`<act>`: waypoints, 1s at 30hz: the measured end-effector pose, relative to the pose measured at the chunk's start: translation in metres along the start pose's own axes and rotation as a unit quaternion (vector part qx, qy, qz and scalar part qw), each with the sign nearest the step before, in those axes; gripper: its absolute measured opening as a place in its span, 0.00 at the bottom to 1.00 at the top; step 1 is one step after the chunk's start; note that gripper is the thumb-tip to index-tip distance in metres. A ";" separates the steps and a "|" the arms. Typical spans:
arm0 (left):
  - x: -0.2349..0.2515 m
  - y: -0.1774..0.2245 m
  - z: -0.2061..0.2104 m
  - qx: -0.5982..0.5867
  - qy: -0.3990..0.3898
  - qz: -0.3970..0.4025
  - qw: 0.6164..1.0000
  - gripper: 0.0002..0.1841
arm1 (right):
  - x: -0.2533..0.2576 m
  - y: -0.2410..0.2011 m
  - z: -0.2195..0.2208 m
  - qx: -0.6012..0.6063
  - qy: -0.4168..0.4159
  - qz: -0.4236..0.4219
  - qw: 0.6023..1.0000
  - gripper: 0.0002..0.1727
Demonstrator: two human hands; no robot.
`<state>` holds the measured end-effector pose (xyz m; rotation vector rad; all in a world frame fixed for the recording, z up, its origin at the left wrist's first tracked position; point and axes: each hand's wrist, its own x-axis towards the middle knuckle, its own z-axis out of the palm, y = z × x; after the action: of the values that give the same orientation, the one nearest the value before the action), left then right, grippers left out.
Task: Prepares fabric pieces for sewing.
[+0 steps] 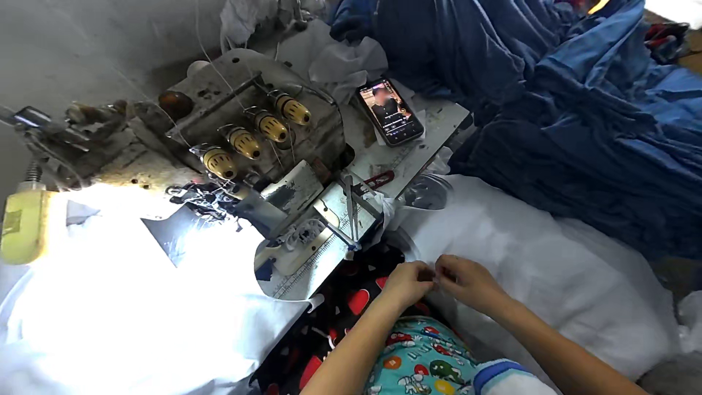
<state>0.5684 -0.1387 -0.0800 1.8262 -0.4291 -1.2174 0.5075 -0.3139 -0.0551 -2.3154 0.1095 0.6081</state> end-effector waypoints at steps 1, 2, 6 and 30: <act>0.003 0.000 0.002 -0.003 0.004 -0.012 1.000 0.17 | 0.000 0.002 0.002 0.014 -0.001 0.002 1.000 0.11; 0.004 0.000 0.002 0.004 0.012 -0.027 1.000 0.17 | 0.000 0.005 0.006 0.019 -0.005 0.008 1.000 0.11; 0.006 -0.008 0.001 0.045 0.023 -0.086 0.995 0.22 | 0.001 0.008 0.020 -0.028 -0.015 0.017 0.999 0.16; 0.004 -0.015 0.000 -0.022 0.000 -0.029 0.999 0.14 | -0.001 0.005 0.024 -0.063 -0.014 -0.035 0.997 0.14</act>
<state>0.5673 -0.1332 -0.0944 1.8126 -0.3481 -1.2573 0.4964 -0.3014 -0.0725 -2.4191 -0.0245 0.6285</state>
